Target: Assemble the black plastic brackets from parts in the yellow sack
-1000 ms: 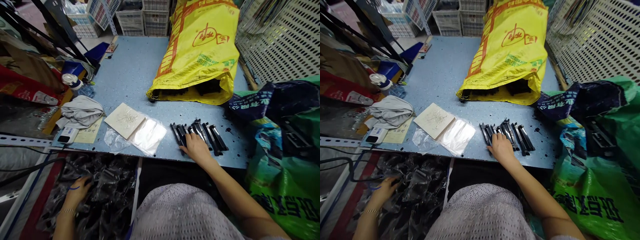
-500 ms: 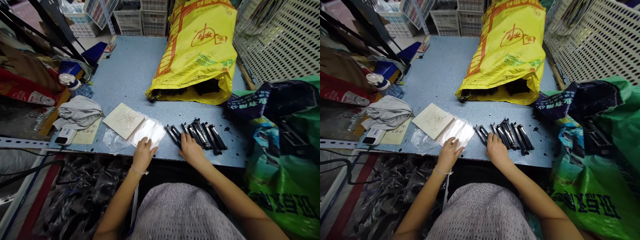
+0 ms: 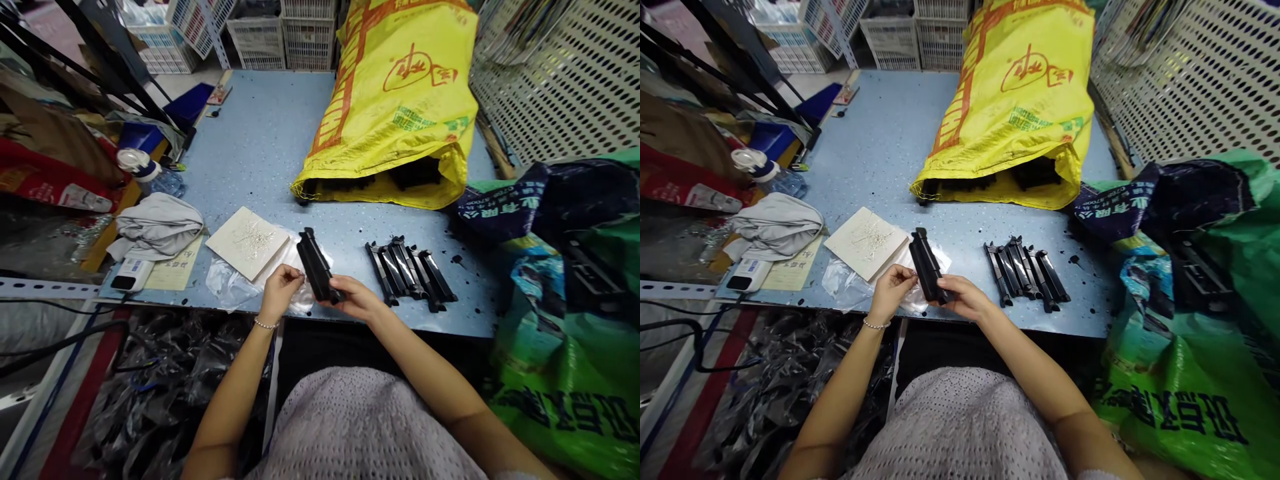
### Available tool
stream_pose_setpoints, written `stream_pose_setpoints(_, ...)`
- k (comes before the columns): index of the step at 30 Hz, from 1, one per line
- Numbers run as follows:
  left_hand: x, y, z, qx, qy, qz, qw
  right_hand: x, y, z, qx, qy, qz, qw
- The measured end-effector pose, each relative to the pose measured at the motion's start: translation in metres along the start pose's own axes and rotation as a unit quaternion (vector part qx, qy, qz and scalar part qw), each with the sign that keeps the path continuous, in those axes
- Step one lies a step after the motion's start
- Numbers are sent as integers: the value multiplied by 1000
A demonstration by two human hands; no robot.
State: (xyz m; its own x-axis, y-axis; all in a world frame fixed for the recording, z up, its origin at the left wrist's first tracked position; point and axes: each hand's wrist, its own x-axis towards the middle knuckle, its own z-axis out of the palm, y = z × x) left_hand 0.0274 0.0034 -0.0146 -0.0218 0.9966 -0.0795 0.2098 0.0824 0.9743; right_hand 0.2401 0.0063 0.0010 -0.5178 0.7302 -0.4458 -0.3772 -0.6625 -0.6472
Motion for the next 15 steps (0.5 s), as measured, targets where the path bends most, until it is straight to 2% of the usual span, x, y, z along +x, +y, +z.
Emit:
stream_pose_setpoints(3, -2, 4, -5, 192, 6, 108, 976, 4, 6, 7, -31, 50, -62, 996)
stream_pose_setpoints(5, -1, 4, -10, 268, 13, 139, 953, -7, 5, 3, -66, 47, -84, 993)
stream_pose_setpoints(6, 0, 4, -11, 277, 12, 142, 950, -14, 3, 0, -77, 21, -70, 994)
stream_pose_setpoints(10, -3, 5, -11, 250, 16, 155, 956, -36, 4, -9, -73, -95, 63, 991)
stream_pose_setpoints(12, -11, 6, -12, 254, 19, 175, 951, -35, 7, -11, -49, -110, 98, 988)
stream_pose_setpoints(15, -26, 7, -15, 263, 34, 188, 946, -27, 8, -11, -45, -105, 107, 988)
